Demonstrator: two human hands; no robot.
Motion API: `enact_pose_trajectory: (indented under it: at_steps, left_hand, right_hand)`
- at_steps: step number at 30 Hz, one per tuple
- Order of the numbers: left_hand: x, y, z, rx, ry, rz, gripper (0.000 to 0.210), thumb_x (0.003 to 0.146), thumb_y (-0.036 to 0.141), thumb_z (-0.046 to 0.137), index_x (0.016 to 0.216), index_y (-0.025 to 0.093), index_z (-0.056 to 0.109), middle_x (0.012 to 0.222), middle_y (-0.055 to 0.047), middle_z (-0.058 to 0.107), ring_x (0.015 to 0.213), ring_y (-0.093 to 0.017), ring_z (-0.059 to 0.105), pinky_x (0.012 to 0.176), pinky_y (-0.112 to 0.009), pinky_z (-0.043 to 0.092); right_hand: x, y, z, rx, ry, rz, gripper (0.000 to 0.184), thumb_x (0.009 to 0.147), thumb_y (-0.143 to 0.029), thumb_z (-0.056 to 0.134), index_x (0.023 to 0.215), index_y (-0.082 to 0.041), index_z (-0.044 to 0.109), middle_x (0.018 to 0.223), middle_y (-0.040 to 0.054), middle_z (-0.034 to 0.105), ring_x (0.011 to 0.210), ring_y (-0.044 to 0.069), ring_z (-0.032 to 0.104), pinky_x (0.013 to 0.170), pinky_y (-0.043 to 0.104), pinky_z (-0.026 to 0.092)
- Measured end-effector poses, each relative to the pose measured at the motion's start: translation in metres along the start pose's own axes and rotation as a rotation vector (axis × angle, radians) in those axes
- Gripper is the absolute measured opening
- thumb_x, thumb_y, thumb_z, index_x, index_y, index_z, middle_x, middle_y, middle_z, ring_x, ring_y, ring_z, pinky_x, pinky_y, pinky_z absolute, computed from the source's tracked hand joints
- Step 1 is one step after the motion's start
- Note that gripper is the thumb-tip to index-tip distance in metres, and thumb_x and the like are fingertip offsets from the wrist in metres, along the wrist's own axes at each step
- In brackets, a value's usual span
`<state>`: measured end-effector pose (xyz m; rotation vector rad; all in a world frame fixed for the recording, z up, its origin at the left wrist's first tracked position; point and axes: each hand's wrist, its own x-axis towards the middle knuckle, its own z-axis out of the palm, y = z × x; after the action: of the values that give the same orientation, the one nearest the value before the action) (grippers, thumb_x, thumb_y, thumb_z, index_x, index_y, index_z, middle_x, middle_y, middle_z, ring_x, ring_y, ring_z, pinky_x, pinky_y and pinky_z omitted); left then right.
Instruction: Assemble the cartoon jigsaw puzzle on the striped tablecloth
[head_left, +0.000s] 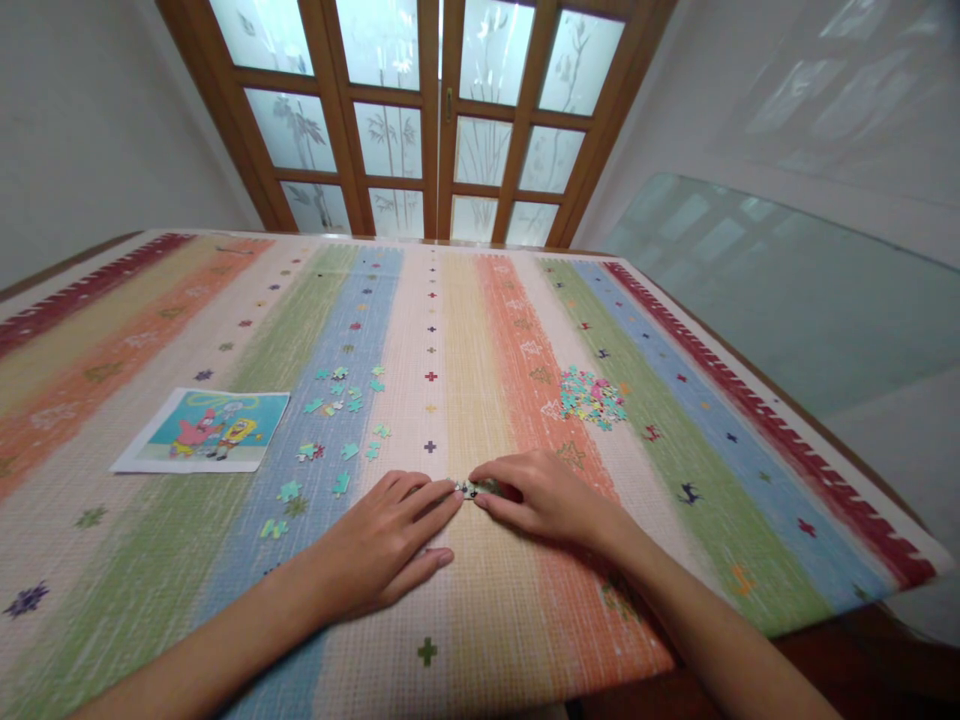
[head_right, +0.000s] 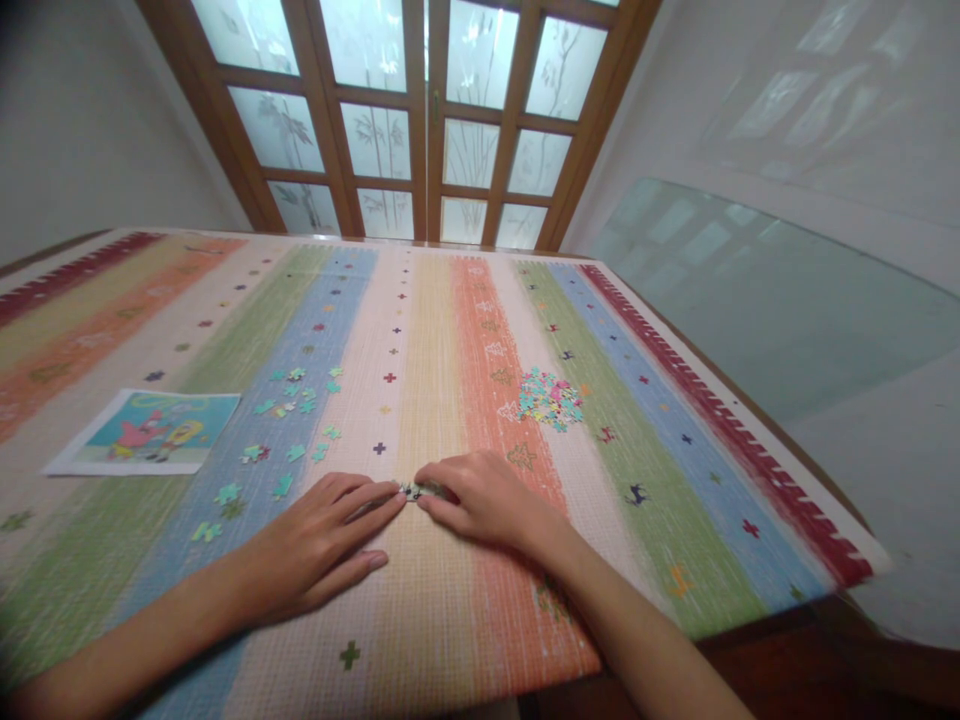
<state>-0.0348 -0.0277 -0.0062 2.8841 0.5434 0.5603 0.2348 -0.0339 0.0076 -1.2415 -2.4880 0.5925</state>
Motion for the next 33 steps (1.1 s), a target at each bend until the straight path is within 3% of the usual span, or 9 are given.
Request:
enact_pose_trajectory:
  at_steps: [12,33]
  left_hand:
    - [-0.0007,-0.0005,0.0005,-0.008,0.015,0.005,0.045,0.107,0.033,0.047,0.149,0.015,0.049,0.134,-0.017,0.066,0.114,-0.031,0.061,0.095,-0.049,0.053]
    - [-0.0005,-0.0002,-0.0021,0.024,0.026,0.024,0.039,0.107,0.029,0.048,0.142,0.013,0.053,0.134,-0.017,0.066,0.113,-0.031,0.062,0.094,-0.049,0.053]
  right_hand:
    - [0.0004,0.0019,0.0032,-0.029,0.048,-0.057,0.026,0.100,-0.031,0.056,0.109,-0.018,0.076,0.083,0.0071,0.076,0.072,0.017,0.063,0.067,0.029,0.038]
    - [0.0000,0.0037,0.0017,-0.081,0.017,-0.076,0.026,0.103,-0.030,0.054,0.110,-0.019,0.077,0.083,0.0066,0.074,0.071,0.016,0.062,0.065,0.029,0.034]
